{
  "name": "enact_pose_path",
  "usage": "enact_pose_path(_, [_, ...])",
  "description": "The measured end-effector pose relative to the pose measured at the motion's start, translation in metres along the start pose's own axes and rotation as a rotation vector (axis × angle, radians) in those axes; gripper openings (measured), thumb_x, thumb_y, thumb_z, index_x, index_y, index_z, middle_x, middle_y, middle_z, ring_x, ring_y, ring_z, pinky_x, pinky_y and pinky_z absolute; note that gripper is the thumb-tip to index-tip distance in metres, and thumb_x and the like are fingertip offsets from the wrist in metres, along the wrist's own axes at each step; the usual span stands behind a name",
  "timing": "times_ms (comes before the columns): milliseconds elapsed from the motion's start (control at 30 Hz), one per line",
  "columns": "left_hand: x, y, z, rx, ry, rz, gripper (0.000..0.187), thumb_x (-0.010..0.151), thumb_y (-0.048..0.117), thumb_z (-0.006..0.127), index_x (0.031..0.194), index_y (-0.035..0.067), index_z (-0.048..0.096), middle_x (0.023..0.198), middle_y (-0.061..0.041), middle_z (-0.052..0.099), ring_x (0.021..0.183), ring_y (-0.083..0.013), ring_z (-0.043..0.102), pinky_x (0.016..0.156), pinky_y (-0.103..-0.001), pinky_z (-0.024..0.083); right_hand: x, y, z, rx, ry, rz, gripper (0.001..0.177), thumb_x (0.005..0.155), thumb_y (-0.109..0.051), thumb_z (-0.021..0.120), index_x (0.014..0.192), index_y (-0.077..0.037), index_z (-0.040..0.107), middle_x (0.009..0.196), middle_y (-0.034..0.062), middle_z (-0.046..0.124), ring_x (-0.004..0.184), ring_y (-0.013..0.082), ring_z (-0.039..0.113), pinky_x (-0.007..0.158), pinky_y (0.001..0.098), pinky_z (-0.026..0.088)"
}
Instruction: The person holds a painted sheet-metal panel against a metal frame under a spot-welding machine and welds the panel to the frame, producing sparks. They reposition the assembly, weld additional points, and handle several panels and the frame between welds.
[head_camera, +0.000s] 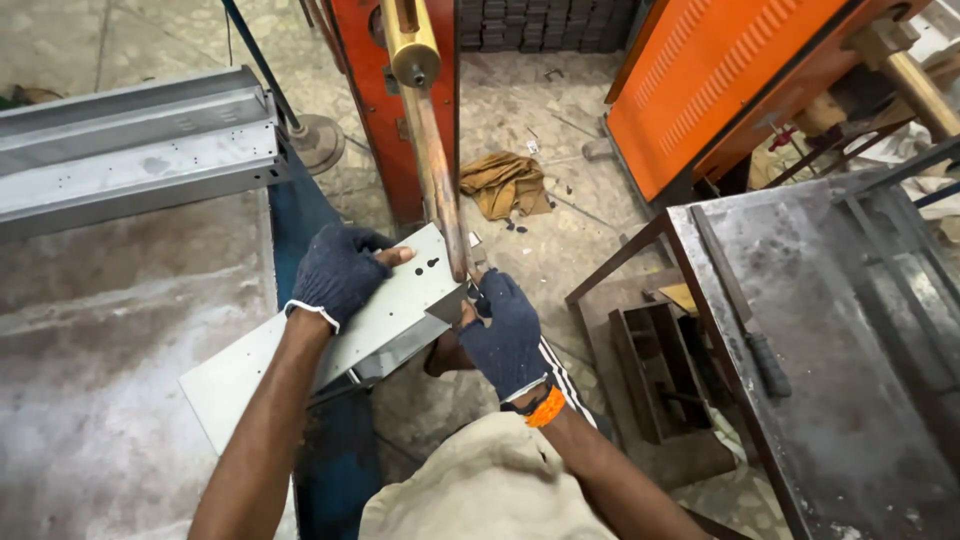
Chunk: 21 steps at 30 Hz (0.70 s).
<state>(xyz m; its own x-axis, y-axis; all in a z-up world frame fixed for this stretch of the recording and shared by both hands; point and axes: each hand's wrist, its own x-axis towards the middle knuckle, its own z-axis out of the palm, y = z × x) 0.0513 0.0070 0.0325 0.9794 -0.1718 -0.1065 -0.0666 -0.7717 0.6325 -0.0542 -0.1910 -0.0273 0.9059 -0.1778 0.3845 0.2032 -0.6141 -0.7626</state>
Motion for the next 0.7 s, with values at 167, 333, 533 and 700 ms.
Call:
enact_pose_path(167, [0.003, 0.002, 0.000, -0.102, -0.008, -0.066, 0.046, 0.077, 0.050, 0.080, 0.094, 0.006, 0.082, 0.074, -0.017, 0.076, 0.067, -0.0262, 0.074, 0.068, -0.039, 0.056, 0.002, 0.000, -0.004, 0.071, -0.030, 0.009, 0.025, 0.082, -0.005, 0.069, 0.104, -0.004, 0.059, 0.089, 0.0170, 0.061, 0.081, 0.0385, 0.063, 0.070, 0.0445, 0.052])
enact_pose_path(333, [0.005, -0.011, 0.006, -0.105, 0.005, 0.040, 0.046, 0.077, 0.047, 0.081, 0.093, 0.004, 0.081, 0.073, -0.017, 0.075, 0.066, -0.0257, 0.073, 0.067, -0.040, 0.054, -0.002, -0.006, -0.009, 0.007, 0.000, -0.114, 0.034, 0.070, -0.005, 0.071, 0.101, -0.002, 0.057, 0.092, 0.0205, 0.059, 0.084, 0.0443, 0.060, 0.067, 0.0472, 0.050])
enact_pose_path(533, [-0.002, -0.003, 0.005, -0.064, 0.104, 0.047, 0.043, 0.080, 0.044, 0.082, 0.092, 0.003, 0.080, 0.076, -0.020, 0.072, 0.065, -0.0282, 0.069, 0.064, -0.042, 0.051, -0.004, 0.008, -0.004, 0.007, -0.047, 0.006, 0.030, 0.080, -0.003, 0.069, 0.109, -0.005, 0.060, 0.094, 0.0134, 0.060, 0.082, 0.0306, 0.064, 0.073, 0.0402, 0.054])
enact_pose_path(700, [-0.018, -0.001, 0.014, -0.135, 0.127, -0.011, 0.039, 0.081, 0.043, 0.080, 0.090, 0.005, 0.081, 0.071, -0.017, 0.073, 0.061, -0.0239, 0.069, 0.061, -0.040, 0.050, -0.002, 0.003, -0.016, 0.254, -0.119, 0.010, 0.064, 0.073, 0.006, 0.062, 0.136, -0.005, 0.059, 0.098, 0.0121, 0.058, 0.081, 0.0236, 0.065, 0.075, 0.0322, 0.055])
